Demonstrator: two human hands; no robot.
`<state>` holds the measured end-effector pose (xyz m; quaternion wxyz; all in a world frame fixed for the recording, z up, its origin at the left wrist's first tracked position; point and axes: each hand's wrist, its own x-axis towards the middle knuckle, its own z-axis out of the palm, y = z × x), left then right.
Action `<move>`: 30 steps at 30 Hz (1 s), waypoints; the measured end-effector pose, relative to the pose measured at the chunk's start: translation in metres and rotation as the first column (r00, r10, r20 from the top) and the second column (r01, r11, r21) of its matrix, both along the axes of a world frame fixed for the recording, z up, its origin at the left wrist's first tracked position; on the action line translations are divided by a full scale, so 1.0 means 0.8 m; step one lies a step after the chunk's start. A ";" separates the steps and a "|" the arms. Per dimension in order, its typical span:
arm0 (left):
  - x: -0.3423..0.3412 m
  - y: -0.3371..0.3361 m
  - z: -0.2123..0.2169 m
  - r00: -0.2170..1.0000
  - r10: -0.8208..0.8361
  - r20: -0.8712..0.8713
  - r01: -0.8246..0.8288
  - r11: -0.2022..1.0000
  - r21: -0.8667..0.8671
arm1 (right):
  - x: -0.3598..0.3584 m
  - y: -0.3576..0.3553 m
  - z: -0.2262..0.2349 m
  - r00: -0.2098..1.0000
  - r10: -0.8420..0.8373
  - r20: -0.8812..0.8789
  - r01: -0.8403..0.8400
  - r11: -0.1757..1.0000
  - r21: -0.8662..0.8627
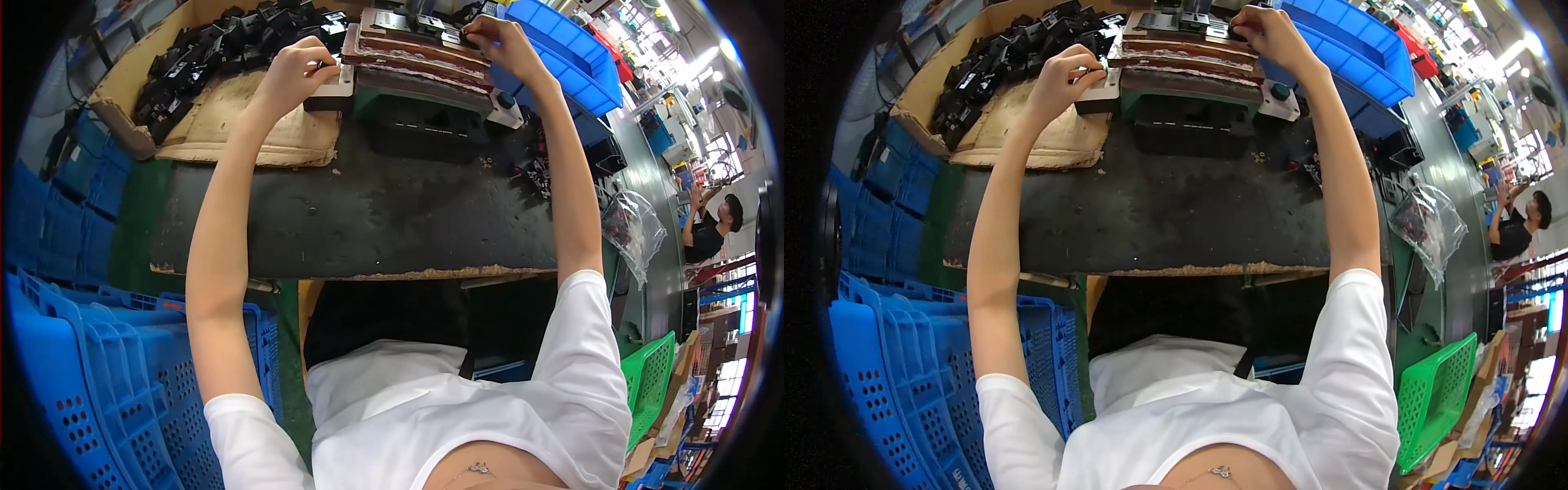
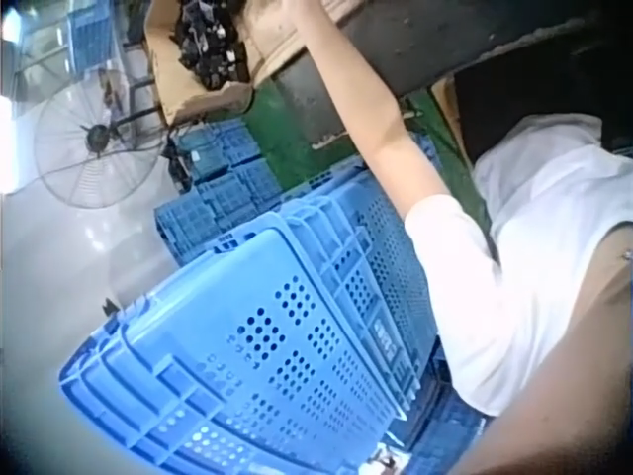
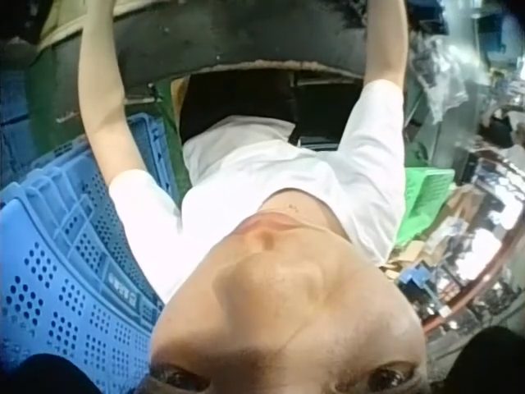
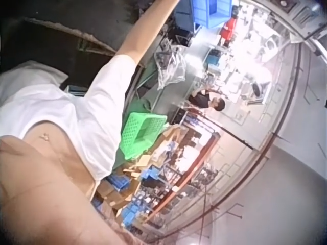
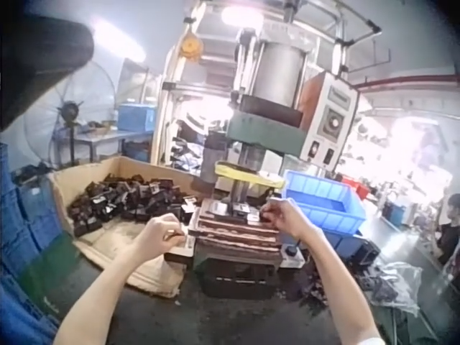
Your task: Manually assembling and pressing internal components into the housing of a power strip using a specialized mounting press.
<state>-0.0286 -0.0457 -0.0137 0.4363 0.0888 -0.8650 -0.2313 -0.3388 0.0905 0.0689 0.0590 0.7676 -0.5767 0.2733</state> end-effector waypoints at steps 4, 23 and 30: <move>0.005 -0.001 0.001 0.997 0.050 0.064 -0.046 0.997 -0.059 | 0.014 0.012 0.007 0.993 -0.053 -0.101 0.043 0.994 -0.096; -0.005 0.003 0.008 0.966 0.247 0.079 -0.233 0.961 -0.151 | -0.021 0.092 -0.038 0.948 -0.285 -0.142 0.298 0.951 0.081; -0.004 0.005 0.012 0.966 0.204 0.159 -0.206 0.979 -0.003 | -0.015 0.100 -0.039 0.942 -0.315 -0.113 0.326 0.941 0.091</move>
